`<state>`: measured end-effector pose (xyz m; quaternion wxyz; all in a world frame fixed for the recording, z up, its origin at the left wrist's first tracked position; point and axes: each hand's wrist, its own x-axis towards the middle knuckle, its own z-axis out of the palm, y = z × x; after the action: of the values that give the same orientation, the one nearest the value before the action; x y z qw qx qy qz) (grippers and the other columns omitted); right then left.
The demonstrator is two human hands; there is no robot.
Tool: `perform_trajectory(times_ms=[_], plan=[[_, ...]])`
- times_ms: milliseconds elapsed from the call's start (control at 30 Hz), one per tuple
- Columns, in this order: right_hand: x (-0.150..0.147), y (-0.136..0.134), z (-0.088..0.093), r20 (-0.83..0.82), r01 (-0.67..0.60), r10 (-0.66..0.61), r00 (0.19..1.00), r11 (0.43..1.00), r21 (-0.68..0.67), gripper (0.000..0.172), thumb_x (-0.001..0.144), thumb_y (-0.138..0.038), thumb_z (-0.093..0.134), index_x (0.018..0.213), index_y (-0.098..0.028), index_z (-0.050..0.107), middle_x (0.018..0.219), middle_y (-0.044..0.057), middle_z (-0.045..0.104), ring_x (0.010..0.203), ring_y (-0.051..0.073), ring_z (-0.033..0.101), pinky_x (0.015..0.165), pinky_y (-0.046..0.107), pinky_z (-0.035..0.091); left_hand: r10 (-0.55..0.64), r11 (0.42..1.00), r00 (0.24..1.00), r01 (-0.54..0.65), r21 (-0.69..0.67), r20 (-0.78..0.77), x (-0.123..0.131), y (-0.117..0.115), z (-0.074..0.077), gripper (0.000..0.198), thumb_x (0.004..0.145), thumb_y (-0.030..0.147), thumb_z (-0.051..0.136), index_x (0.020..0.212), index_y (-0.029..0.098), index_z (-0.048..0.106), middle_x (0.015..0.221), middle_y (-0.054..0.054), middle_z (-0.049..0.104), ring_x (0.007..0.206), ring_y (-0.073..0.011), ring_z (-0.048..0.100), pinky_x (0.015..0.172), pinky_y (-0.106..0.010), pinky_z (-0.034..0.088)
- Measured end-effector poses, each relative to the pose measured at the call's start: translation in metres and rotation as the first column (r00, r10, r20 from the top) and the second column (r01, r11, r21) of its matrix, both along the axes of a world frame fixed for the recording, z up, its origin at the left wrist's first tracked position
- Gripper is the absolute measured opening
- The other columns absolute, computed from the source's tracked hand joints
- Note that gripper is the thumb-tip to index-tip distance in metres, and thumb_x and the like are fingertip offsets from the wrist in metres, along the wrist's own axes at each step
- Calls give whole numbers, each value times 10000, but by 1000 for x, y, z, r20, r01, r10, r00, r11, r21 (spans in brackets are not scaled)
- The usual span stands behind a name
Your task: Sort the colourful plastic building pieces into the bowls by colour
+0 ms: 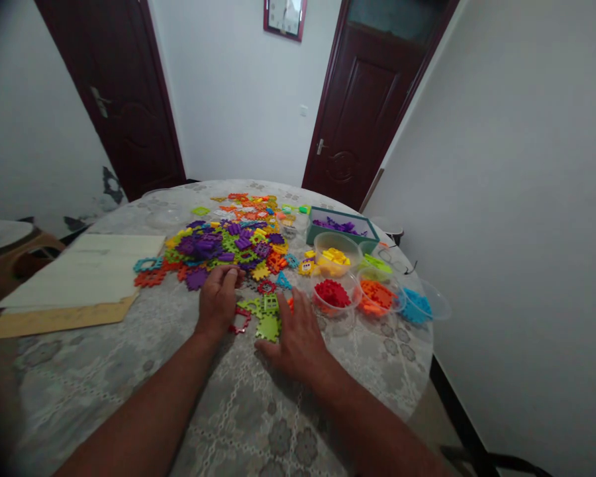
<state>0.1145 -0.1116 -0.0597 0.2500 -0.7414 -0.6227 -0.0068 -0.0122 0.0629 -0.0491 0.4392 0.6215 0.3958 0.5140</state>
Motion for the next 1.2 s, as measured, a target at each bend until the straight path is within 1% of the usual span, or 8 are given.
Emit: perform_trajectory(times_ms=[133,400,567,700,833,967,1067,1200], plan=[[5,4,-21,5,74,-74,997,994,-75,1090,788,-613,822,1667,-237,297,1743,216,203,1602,491,173,1233,697,280,10,999,1000,-10,-36,12,0,4,-2,224,981,370,499,965,221,666,949,-52,742,903,-229,689,854,-336,518],[6,44,-16,54,106,-104,993,993,-55,1003,833,-708,732,1632,-212,381,1721,233,253,1564,496,276,1224,644,300,35,999,991,-35,-3,-131,-4,0,-4,223,963,358,483,920,232,661,937,-50,746,898,-241,669,860,-339,494],[9,58,-16,96,94,-92,991,996,-11,870,875,-737,666,1570,-249,477,1632,224,418,1490,467,397,1195,637,315,-8,1000,987,11,19,-160,-9,2,-1,194,879,252,502,938,226,685,958,-65,746,941,-255,680,900,-363,504],[14,60,-19,104,65,-66,992,998,17,834,889,-716,665,1545,-224,514,1563,234,484,1438,436,446,1180,619,340,-253,959,921,278,46,-298,-19,-1,6,422,721,126,571,1105,215,723,1173,-103,741,1141,-281,676,1067,-417,478],[16,61,-22,87,58,-61,994,998,36,831,896,-664,681,1535,-156,524,1548,255,483,1432,414,451,1204,588,343,-498,772,664,632,64,-557,-37,-13,9,782,655,138,733,1425,233,636,1551,-154,550,1473,-345,474,1242,-468,332],[18,58,-22,70,4,-8,997,998,56,796,905,-620,690,1515,-129,544,1545,261,482,1435,404,455,1208,567,364,-393,815,593,578,32,-703,-48,-20,-4,1038,558,351,953,1512,215,566,1624,-235,436,1522,-469,369,1246,-572,291],[20,55,-20,45,-87,83,995,992,88,695,917,-566,700,1468,-157,588,1511,230,521,1408,371,487,1196,538,395,-264,823,618,544,161,-741,-45,-19,-20,962,645,450,924,1500,194,567,1558,-245,499,1476,-451,431,1245,-561,285],[21,52,-22,19,-204,203,979,970,136,592,935,-496,694,1431,-183,617,1478,198,552,1369,344,517,1189,529,415,-91,819,641,484,309,-762,-39,-16,-35,838,747,359,832,1512,184,540,1540,-229,515,1438,-414,465,1217,-556,323]])
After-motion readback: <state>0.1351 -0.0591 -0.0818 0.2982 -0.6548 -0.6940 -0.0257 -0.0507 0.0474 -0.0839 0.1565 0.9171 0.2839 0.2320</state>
